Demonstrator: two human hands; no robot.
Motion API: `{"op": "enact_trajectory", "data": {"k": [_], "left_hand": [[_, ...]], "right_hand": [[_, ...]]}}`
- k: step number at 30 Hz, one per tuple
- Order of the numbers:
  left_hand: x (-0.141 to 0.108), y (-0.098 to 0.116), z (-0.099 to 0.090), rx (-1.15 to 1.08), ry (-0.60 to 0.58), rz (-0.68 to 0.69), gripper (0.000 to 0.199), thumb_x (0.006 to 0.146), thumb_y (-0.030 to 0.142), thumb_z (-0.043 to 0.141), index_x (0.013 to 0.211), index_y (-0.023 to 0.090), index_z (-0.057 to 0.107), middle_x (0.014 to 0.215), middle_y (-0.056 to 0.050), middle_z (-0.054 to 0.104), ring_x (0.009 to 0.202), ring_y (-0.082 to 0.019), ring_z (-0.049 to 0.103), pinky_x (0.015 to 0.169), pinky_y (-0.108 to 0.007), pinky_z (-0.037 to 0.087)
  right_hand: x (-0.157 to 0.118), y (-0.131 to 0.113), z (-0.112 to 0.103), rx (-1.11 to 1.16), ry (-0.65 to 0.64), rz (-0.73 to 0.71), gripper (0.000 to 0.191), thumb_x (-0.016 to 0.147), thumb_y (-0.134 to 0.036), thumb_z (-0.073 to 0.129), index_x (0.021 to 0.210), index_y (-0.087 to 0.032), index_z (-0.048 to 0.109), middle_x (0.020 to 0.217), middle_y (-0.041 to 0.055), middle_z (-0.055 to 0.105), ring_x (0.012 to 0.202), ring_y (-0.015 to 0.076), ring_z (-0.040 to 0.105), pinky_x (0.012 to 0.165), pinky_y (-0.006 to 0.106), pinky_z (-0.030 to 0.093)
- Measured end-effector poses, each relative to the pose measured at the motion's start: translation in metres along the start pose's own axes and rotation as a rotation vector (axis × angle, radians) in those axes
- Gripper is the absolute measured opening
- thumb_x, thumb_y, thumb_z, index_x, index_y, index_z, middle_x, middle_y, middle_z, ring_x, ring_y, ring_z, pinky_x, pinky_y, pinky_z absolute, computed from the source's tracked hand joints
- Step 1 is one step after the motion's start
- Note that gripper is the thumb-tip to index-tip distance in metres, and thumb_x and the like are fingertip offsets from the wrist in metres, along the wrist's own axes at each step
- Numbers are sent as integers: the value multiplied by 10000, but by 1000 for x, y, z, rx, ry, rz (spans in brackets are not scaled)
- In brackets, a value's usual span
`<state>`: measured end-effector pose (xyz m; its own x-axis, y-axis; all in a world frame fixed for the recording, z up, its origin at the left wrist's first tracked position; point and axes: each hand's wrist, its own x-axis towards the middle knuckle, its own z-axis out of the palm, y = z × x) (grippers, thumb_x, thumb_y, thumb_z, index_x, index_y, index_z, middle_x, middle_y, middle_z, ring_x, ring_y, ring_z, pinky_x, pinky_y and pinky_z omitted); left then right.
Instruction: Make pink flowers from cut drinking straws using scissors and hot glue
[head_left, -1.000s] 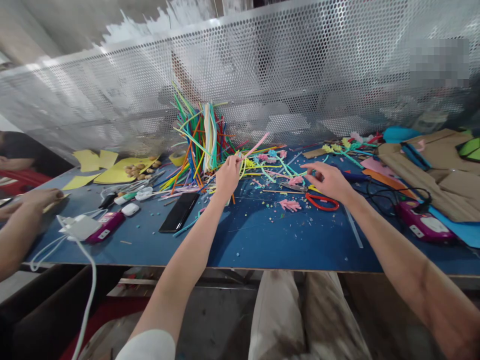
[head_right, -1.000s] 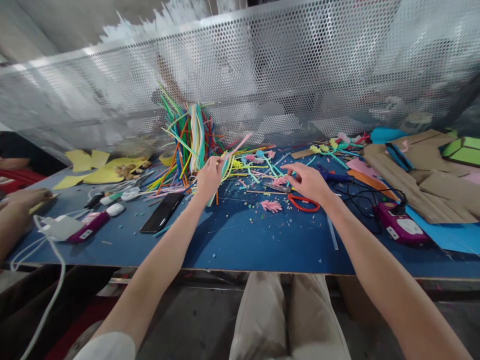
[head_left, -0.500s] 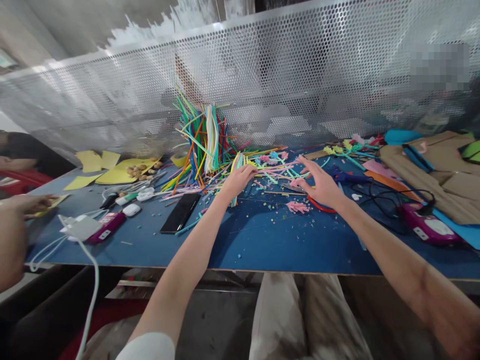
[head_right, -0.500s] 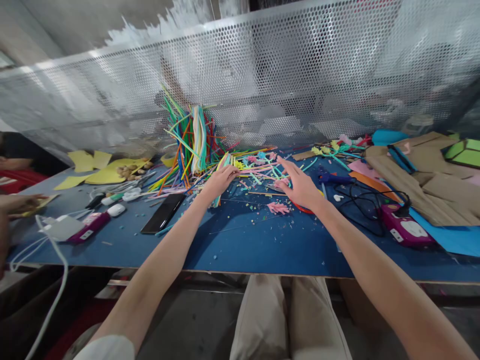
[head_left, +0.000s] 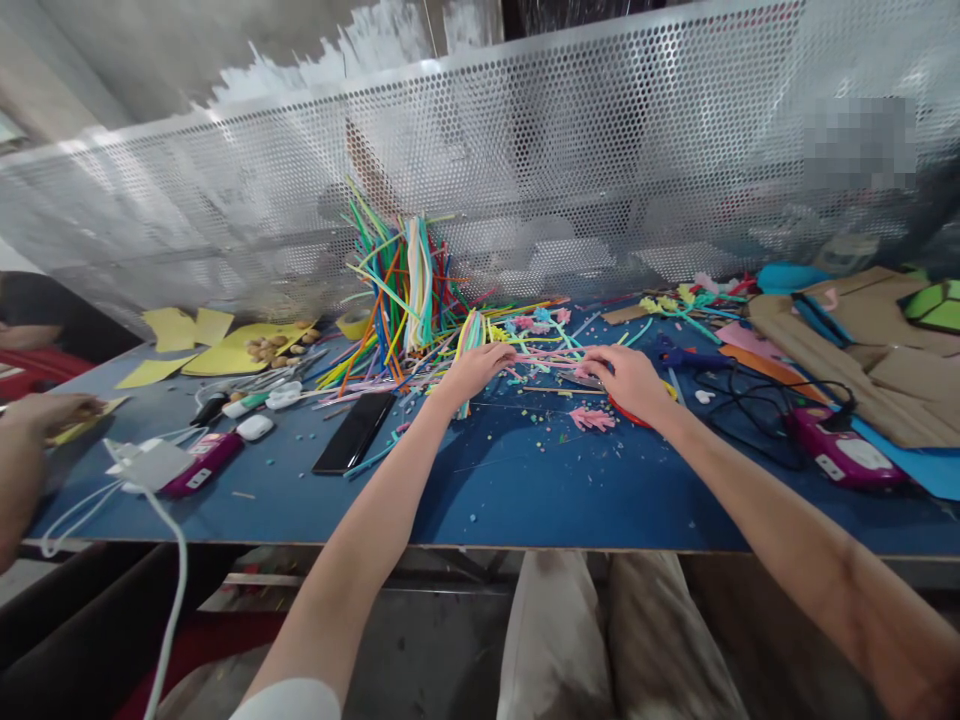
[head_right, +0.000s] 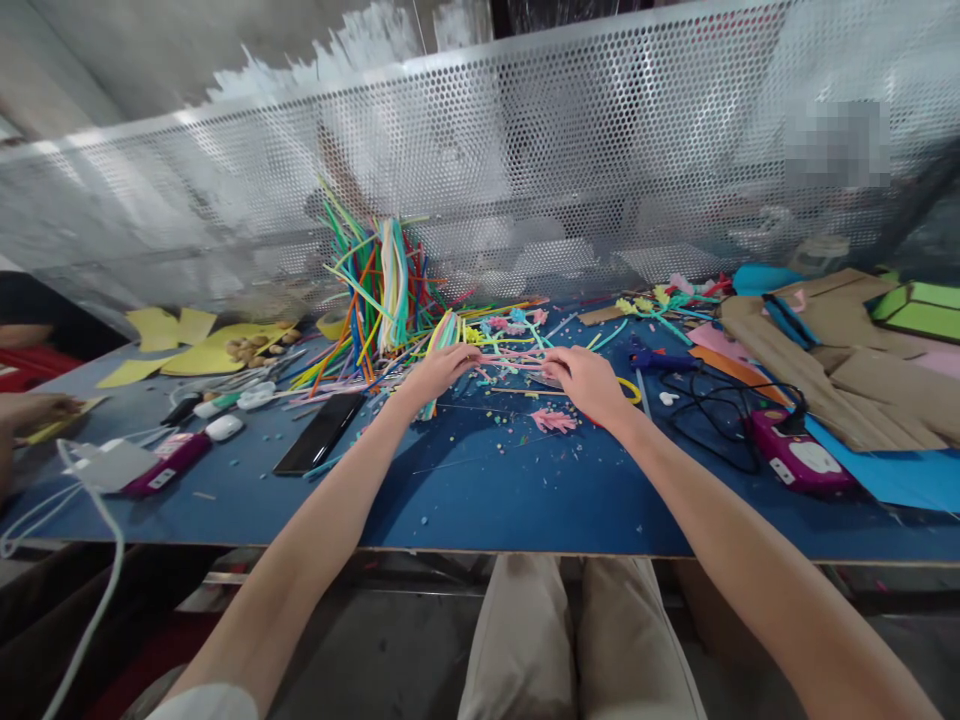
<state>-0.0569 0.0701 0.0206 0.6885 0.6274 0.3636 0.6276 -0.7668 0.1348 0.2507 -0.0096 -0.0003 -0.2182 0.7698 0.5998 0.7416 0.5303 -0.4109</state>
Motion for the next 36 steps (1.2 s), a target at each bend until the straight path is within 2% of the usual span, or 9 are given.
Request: {"op": "enact_trajectory", "data": {"k": [7, 9, 14, 18, 21, 23, 25, 30, 36], "left_hand": [[-3, -27, 2, 42, -73, -22, 291, 1026, 322, 446, 1191, 203, 654, 1196, -67, 696, 1142, -186, 644, 1037, -339, 484], [-5, -34, -1, 79, -90, -112, 279, 1018, 301, 454, 1148, 196, 677, 1155, -76, 712, 1120, -187, 653, 1025, -326, 484], [-12, -39, -9, 244, 10, -517, 279, 987, 242, 461, 1125, 193, 698, 1109, -108, 721, 1052, -217, 674, 950, -317, 501], [-16, -31, -11, 308, 75, -614, 334, 974, 203, 420, 1200, 158, 661, 1086, -146, 709, 1046, -255, 669, 943, -350, 500], [-14, -17, -16, 353, 140, -640, 392, 960, 220, 442, 1322, 180, 586, 1227, -164, 652, 1154, -293, 621, 988, -392, 476], [-10, 0, -22, 393, 257, -609, 421, 985, 269, 418, 1389, 228, 529, 1354, -138, 591, 1257, -300, 558, 1051, -420, 434], [-6, 20, -29, 392, 347, -453, 428, 1014, 325, 394, 1416, 232, 506, 1449, -115, 534, 1332, -277, 499, 1124, -412, 370], [-1, 70, -30, 329, 334, -56, 490, 1027, 447, 428, 1467, 238, 482, 1492, -66, 530, 1384, -245, 457, 1196, -396, 281], [-1, 74, -18, 297, 270, 40, 364, 1058, 372, 385, 1299, 303, 648, 1164, -36, 737, 1133, -217, 627, 1031, -383, 403]], "right_hand": [[4, 16, -19, 16, 190, 106, 230, 1000, -362, 444, 973, -226, 627, 850, 67, 733, 809, 247, 670, 779, 386, 495], [3, 27, -31, 10, 289, 146, 234, 1003, -385, 443, 980, -221, 609, 843, 78, 730, 787, 252, 671, 782, 393, 493], [2, 50, -52, -25, 438, 222, 326, 1019, -485, 413, 1009, -200, 571, 873, 146, 725, 765, 259, 655, 776, 397, 472], [2, 51, -47, -30, 450, 243, 341, 1009, -528, 421, 998, -221, 569, 851, 115, 724, 725, 249, 648, 742, 393, 477], [2, 43, -38, -4, 421, 219, 310, 1004, -516, 436, 984, -241, 578, 818, 74, 720, 739, 253, 666, 734, 390, 491], [3, 35, -34, 2, 388, 202, 299, 1000, -505, 445, 977, -242, 587, 800, 65, 717, 747, 257, 671, 731, 389, 492], [2, 25, -31, 3, 357, 195, 287, 997, -490, 455, 970, -240, 592, 797, 61, 715, 750, 256, 669, 731, 387, 491], [-2, -4, -26, 97, 293, 119, 240, 1006, -434, 440, 971, -246, 586, 839, 52, 702, 798, 239, 660, 765, 374, 498], [-6, -23, -25, 129, 297, 36, 212, 1007, -393, 435, 940, -249, 575, 887, 62, 685, 813, 222, 640, 790, 370, 504]]}}
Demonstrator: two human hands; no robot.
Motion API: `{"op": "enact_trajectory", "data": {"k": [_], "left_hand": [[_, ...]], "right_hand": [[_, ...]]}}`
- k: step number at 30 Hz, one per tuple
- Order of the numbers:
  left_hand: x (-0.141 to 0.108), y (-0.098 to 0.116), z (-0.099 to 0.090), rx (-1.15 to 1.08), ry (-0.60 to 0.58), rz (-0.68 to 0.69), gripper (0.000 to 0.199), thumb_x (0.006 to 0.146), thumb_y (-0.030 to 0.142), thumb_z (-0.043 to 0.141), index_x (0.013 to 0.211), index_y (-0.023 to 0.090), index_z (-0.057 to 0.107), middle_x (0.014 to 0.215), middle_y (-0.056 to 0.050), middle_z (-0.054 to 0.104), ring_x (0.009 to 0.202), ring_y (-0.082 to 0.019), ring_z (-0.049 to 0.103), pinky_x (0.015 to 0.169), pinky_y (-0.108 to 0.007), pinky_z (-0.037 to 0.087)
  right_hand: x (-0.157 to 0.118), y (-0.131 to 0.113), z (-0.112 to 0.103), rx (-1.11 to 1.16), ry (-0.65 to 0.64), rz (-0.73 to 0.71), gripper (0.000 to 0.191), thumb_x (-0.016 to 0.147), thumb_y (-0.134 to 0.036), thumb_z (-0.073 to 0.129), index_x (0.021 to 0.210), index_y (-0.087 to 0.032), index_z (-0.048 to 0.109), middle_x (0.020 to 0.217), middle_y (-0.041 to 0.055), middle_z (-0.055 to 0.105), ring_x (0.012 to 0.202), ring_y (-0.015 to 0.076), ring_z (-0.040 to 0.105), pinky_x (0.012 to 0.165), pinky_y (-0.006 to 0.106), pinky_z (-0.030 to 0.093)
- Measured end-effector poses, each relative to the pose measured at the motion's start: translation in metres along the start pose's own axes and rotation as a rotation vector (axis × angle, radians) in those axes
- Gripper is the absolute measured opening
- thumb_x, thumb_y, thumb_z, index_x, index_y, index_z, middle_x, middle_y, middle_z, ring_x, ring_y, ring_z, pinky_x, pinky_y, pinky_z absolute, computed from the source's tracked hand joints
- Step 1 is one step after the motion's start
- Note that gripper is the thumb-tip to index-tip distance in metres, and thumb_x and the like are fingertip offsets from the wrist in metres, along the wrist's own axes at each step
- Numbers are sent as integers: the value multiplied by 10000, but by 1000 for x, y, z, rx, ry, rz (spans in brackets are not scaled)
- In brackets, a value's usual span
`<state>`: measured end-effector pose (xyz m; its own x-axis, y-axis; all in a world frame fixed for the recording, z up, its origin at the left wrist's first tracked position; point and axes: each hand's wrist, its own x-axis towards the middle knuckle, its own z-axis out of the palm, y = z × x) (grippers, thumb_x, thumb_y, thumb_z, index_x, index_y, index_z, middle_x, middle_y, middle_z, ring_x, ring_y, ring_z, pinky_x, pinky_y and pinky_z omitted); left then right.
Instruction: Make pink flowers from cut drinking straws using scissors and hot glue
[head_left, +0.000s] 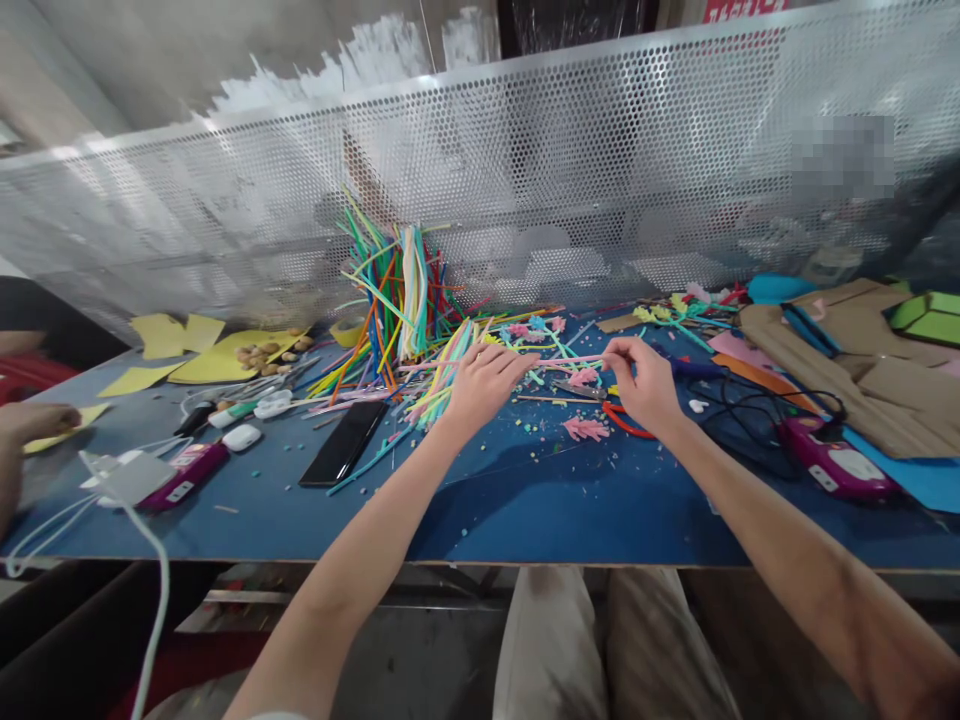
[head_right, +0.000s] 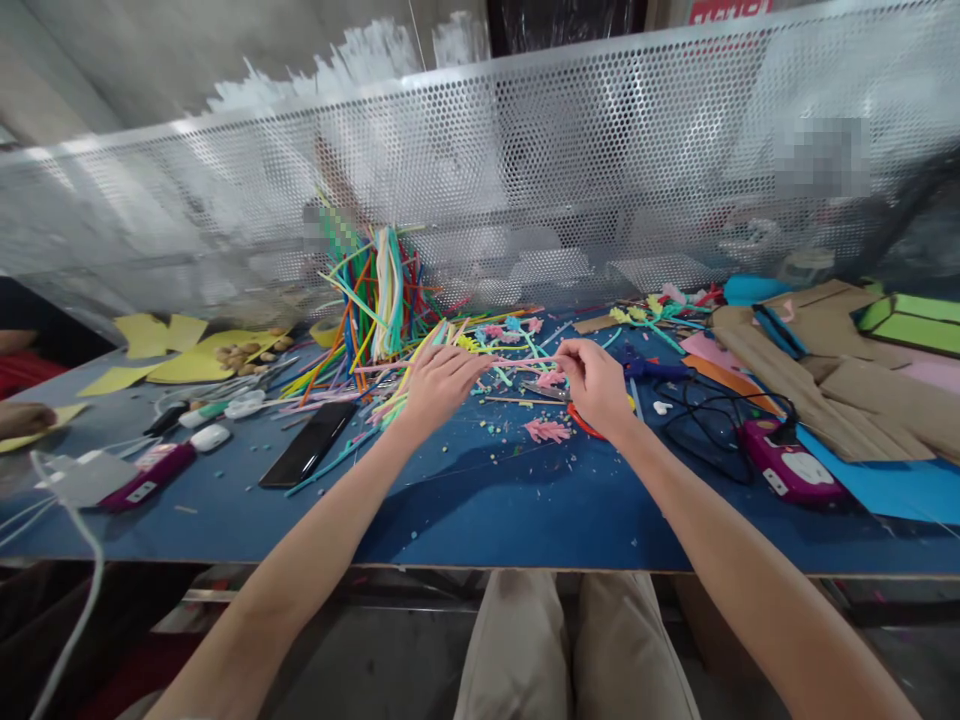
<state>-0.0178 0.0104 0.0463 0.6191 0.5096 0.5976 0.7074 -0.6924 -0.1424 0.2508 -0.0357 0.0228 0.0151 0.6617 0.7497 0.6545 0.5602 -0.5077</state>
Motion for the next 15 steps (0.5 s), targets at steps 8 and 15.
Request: {"op": "enact_trajectory", "data": {"k": [8, 15], "left_hand": [[-4, -18, 9, 35, 77, 24, 300, 1046, 318, 443, 1137, 285, 727, 1056, -26, 773, 922, -171, 665, 828, -324, 424], [-5, -27, 14, 8, 94, 6, 304, 1044, 311, 447, 1116, 284, 741, 1050, -9, 779, 926, -172, 675, 858, -326, 430]], "right_hand": [[18, 44, -30, -191, 203, -77, 245, 999, -409, 449, 920, -223, 587, 808, 59, 678, 801, 223, 642, 811, 377, 509], [26, 82, -54, -340, 331, 65, 320, 1008, -461, 409, 1003, -216, 614, 845, 107, 707, 885, 284, 676, 860, 439, 508]]}}
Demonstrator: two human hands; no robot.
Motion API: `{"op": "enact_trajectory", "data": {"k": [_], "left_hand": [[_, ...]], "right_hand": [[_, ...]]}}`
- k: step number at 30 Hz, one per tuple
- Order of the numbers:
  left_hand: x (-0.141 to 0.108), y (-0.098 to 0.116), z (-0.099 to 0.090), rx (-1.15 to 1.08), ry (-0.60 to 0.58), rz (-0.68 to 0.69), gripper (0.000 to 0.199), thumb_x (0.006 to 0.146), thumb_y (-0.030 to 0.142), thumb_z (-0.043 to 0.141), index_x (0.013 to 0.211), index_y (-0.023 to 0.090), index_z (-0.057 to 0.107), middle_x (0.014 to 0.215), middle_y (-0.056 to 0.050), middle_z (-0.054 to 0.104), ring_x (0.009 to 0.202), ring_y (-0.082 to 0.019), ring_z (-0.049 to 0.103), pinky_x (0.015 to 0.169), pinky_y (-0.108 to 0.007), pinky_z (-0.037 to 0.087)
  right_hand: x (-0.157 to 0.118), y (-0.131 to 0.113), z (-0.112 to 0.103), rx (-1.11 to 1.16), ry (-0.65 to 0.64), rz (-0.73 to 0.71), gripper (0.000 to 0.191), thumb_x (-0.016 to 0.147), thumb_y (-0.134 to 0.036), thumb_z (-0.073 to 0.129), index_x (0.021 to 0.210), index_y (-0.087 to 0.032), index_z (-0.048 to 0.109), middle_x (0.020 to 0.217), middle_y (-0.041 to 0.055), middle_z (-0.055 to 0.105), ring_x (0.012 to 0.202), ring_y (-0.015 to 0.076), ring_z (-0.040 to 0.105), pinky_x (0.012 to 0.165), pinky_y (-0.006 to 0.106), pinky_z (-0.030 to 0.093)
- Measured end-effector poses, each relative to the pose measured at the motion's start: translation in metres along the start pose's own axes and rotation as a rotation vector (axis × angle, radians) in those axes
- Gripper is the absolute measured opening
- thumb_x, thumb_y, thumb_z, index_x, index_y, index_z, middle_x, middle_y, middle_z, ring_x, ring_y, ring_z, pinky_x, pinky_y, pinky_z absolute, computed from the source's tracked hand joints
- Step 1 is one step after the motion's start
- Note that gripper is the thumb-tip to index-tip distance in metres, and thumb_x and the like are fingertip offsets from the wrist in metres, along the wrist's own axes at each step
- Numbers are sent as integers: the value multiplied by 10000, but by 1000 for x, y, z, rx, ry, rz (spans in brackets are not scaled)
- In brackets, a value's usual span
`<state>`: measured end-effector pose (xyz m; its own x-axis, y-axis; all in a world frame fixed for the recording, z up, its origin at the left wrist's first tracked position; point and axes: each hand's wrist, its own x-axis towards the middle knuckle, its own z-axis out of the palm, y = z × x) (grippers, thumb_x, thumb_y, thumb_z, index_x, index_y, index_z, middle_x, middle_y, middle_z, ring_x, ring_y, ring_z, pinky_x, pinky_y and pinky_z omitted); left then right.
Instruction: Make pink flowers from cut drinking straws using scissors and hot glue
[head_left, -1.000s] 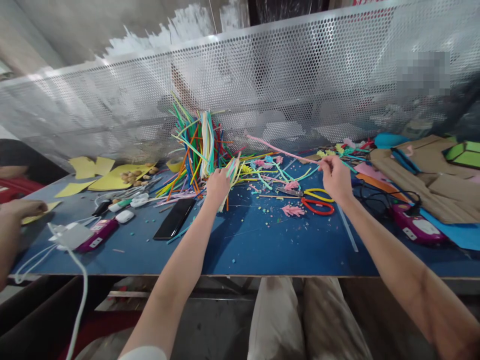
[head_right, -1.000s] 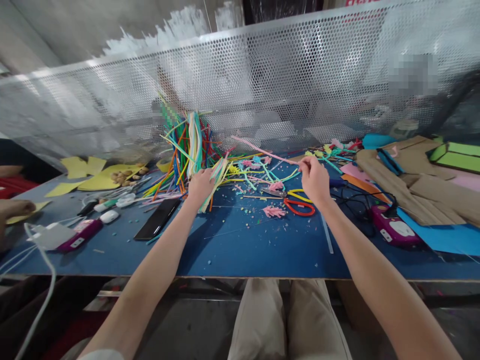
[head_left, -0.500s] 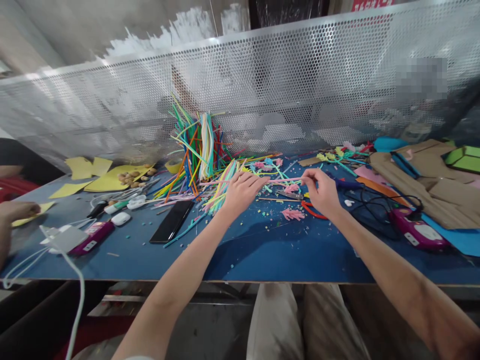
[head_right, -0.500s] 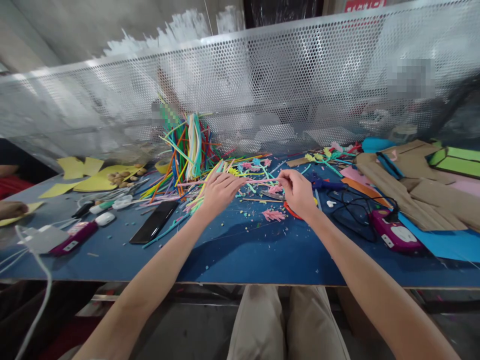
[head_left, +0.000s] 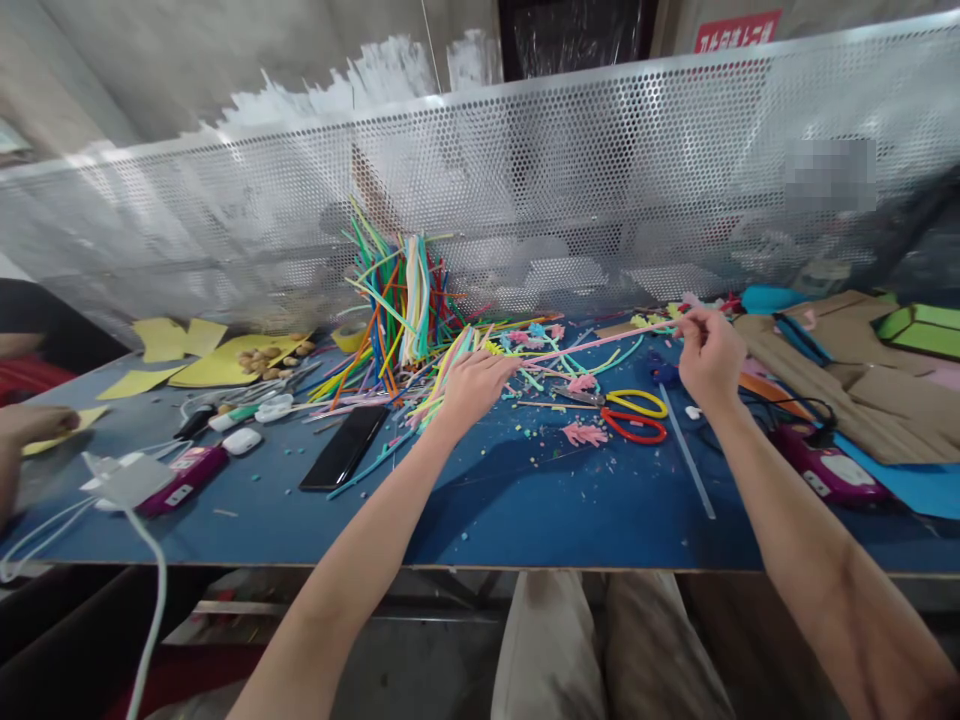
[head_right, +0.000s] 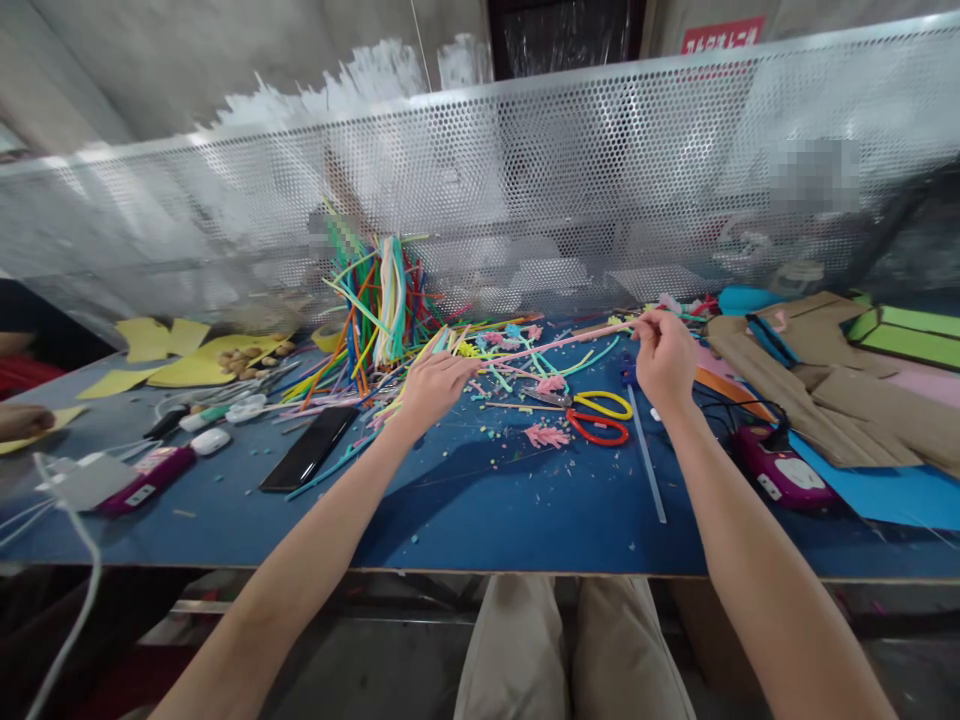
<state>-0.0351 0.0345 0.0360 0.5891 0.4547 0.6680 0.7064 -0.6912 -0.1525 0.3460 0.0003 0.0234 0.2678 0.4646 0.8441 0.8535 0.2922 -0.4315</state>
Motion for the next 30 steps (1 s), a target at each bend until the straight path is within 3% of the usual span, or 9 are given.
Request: {"op": "enact_trajectory", "data": {"k": [6, 9, 11, 13, 15, 18, 21, 25, 30], "left_hand": [[-2, -3, 3, -124, -40, -63, 314, 1041, 328, 443, 1129, 265, 738, 1063, -43, 774, 965, -191, 680, 897, -336, 445], [-1, -2, 6, -206, -64, -168, 309, 1034, 333, 446, 1155, 257, 720, 1088, -48, 770, 992, -215, 692, 887, -338, 464], [-1, -1, 8, -298, -63, -276, 316, 1037, 347, 431, 1169, 248, 701, 1071, -45, 773, 906, -211, 708, 820, -326, 482], [0, 1, 11, -442, -59, -375, 320, 1041, 373, 415, 1163, 240, 679, 1060, -38, 774, 738, -180, 698, 740, -314, 490], [1, 2, 15, -621, -49, -446, 310, 1035, 406, 424, 1133, 228, 659, 1044, -40, 775, 604, -148, 654, 685, -306, 495], [1, 6, 21, -900, -23, -546, 303, 1002, 463, 488, 1054, 206, 639, 1019, -58, 774, 549, -131, 626, 621, -294, 494], [1, 12, 26, -1123, -48, -661, 334, 966, 510, 539, 1014, 191, 628, 1025, -74, 770, 544, -123, 623, 530, -263, 448], [0, 20, 27, -1267, -67, -763, 352, 941, 525, 573, 1023, 185, 619, 1047, -85, 765, 550, -106, 629, 463, -222, 385], [-1, 25, 28, -1351, -17, -796, 381, 913, 553, 607, 1018, 187, 615, 1075, -88, 765, 543, -80, 616, 470, -201, 406]], "right_hand": [[0, 8, -1, -67, 1, 88, 381, 1017, -476, 362, 1085, -199, 615, 921, 144, 729, 956, 313, 676, 906, 477, 489], [1, 6, -1, -42, 2, 132, 416, 1014, -501, 345, 1137, -195, 599, 944, 154, 725, 943, 310, 680, 907, 477, 493], [3, 2, -2, 3, -21, 148, 434, 1007, -519, 340, 1162, -197, 585, 983, 161, 717, 924, 300, 684, 877, 461, 512], [4, -2, -3, 61, -163, 129, 413, 984, -538, 391, 1129, -208, 593, 994, 144, 714, 879, 281, 686, 831, 435, 531], [2, -5, -3, 101, -456, 100, 370, 951, -547, 462, 1051, -225, 614, 954, 105, 722, 819, 254, 682, 792, 403, 537], [-7, -6, 0, 112, -920, 111, 366, 889, -557, 555, 1022, -224, 632, 956, 82, 731, 831, 234, 679, 791, 367, 535], [-17, -4, 4, 88, -1190, 143, 520, 753, -556, 707, 1122, -200, 623, 1067, 101, 719, 927, 246, 674, 815, 341, 534], [-25, -5, 10, -36, -1344, 122, 526, 705, -413, 755, 1150, -184, 593, 1119, 96, 708, 971, 226, 667, 820, 284, 515], [-29, -11, 18, -177, -1333, 90, 440, 713, -332, 719, 1100, -152, 611, 1128, 135, 710, 950, 238, 670, 772, 284, 492]]}}
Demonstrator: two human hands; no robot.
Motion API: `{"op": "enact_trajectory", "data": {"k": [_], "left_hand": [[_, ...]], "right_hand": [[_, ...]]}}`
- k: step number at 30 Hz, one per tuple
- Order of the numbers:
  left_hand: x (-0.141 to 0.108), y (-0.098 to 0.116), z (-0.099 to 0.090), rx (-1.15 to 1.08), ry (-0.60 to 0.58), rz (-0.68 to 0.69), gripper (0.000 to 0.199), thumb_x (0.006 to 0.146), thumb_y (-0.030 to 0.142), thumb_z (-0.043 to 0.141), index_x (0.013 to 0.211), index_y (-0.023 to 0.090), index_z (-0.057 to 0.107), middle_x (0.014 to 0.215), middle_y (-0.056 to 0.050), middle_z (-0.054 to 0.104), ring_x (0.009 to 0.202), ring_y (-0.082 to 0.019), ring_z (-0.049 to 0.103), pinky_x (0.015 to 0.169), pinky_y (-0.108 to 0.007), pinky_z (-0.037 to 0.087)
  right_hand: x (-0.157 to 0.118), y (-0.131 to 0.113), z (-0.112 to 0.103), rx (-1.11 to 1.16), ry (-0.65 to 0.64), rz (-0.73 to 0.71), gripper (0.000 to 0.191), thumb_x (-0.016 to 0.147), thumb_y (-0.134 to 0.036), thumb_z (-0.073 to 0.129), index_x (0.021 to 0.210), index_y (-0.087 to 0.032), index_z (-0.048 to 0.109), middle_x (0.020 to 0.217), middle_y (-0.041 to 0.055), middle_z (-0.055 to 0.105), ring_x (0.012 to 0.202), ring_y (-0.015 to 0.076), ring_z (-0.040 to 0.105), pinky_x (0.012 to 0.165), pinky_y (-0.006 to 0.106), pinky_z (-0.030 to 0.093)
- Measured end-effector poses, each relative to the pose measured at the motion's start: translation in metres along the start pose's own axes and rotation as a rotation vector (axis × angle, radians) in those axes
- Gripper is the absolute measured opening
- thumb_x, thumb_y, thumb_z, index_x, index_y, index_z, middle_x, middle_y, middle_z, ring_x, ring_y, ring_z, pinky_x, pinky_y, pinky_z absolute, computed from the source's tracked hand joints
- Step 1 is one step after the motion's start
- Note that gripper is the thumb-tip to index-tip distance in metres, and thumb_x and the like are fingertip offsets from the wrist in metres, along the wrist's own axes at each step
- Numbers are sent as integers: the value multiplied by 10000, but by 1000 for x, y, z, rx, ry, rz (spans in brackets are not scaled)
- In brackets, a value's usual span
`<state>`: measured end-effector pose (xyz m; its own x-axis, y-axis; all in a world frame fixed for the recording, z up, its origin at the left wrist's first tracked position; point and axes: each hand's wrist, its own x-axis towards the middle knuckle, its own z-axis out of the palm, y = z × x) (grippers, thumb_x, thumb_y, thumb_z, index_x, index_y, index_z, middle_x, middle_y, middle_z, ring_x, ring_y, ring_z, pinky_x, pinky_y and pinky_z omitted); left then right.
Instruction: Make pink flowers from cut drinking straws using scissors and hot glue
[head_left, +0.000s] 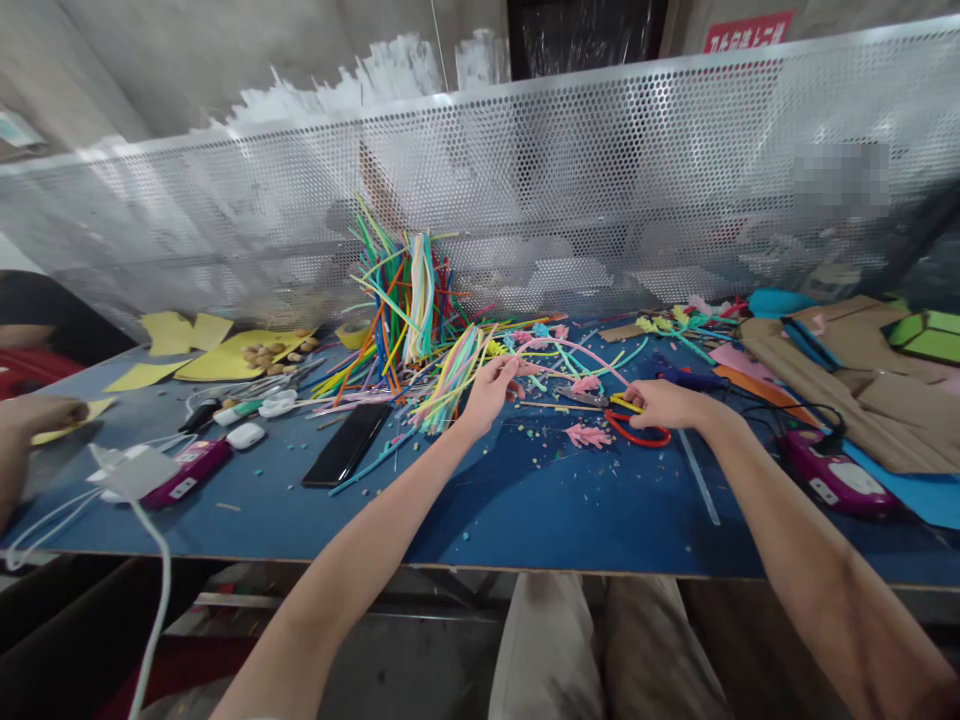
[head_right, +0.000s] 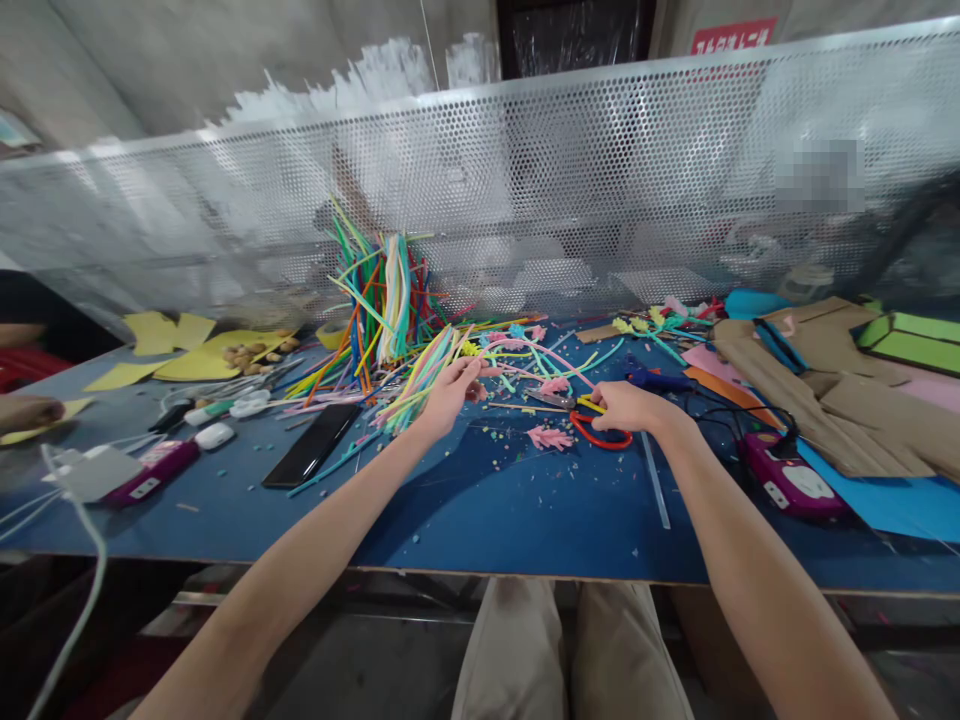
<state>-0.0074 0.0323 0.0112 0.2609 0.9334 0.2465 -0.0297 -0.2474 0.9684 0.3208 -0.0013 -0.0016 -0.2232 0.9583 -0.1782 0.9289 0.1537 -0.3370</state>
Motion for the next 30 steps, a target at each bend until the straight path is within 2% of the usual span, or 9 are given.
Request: {"op": "enact_trajectory", "data": {"k": [4, 8, 11, 13, 15, 18, 25, 30], "left_hand": [[-1, 0, 2, -60, 39, 14, 379, 901, 550, 627, 1011, 187, 622, 1060, -86, 770, 523, -80, 599, 465, -206, 411], [-2, 0, 4, -113, 40, 6, 350, 899, 521, 644, 987, 183, 622, 1036, -76, 770, 519, -79, 590, 470, -211, 404], [-2, 0, 4, -160, 40, -21, 381, 878, 541, 665, 981, 177, 619, 1047, -84, 767, 543, -81, 588, 491, -215, 418], [-2, -2, 3, -200, 36, -46, 411, 854, 560, 687, 976, 173, 622, 1067, -94, 763, 555, -79, 580, 498, -214, 419], [-2, -5, 2, -240, 43, -76, 416, 837, 559, 706, 978, 175, 628, 1079, -94, 761, 554, -72, 564, 502, -212, 413], [-1, -7, 1, -281, 78, -111, 384, 838, 533, 716, 1000, 192, 646, 1076, -67, 761, 554, -65, 551, 522, -215, 420], [0, 0, 4, -304, 121, -95, 415, 784, 472, 794, 1033, 150, 716, 997, -83, 762, 530, -40, 492, 487, -193, 365], [2, -5, 4, -256, 32, -58, 398, 819, 447, 769, 1063, 135, 722, 975, -93, 760, 619, -57, 544, 590, -192, 450]], "right_hand": [[0, -11, -1, -106, 62, 31, 370, 680, -324, 738, 995, -151, 649, 1039, 172, 721, 909, 304, 680, 737, 326, 465], [-8, -17, -13, -174, 194, 78, 353, 773, -421, 672, 1016, -164, 670, 1042, 215, 715, 966, 366, 676, 780, 393, 455], [-16, -6, -21, -206, 257, 141, 491, 779, -620, 633, 1025, -199, 692, 1021, 217, 721, 941, 401, 679, 756, 451, 457], [-20, 7, -24, -224, 267, 154, 607, 697, -744, 649, 1004, -223, 700, 1014, 192, 731, 926, 404, 681, 736, 466, 469], [-22, 20, -25, -177, 228, 138, 676, 598, -802, 688, 968, -237, 706, 968, 150, 741, 881, 369, 692, 719, 445, 490], [-24, 30, -28, -62, 186, 95, 655, 547, -787, 737, 926, -253, 703, 925, 87, 747, 833, 311, 699, 704, 395, 509], [-24, 17, -28, 190, 228, -86, 533, 696, -679, 723, 995, -246, 635, 929, 34, 739, 817, 241, 691, 715, 340, 517], [-13, -4, -13, 303, 267, -126, 524, 697, -604, 757, 1019, -235, 571, 993, 39, 719, 870, 239, 678, 767, 344, 521]]}}
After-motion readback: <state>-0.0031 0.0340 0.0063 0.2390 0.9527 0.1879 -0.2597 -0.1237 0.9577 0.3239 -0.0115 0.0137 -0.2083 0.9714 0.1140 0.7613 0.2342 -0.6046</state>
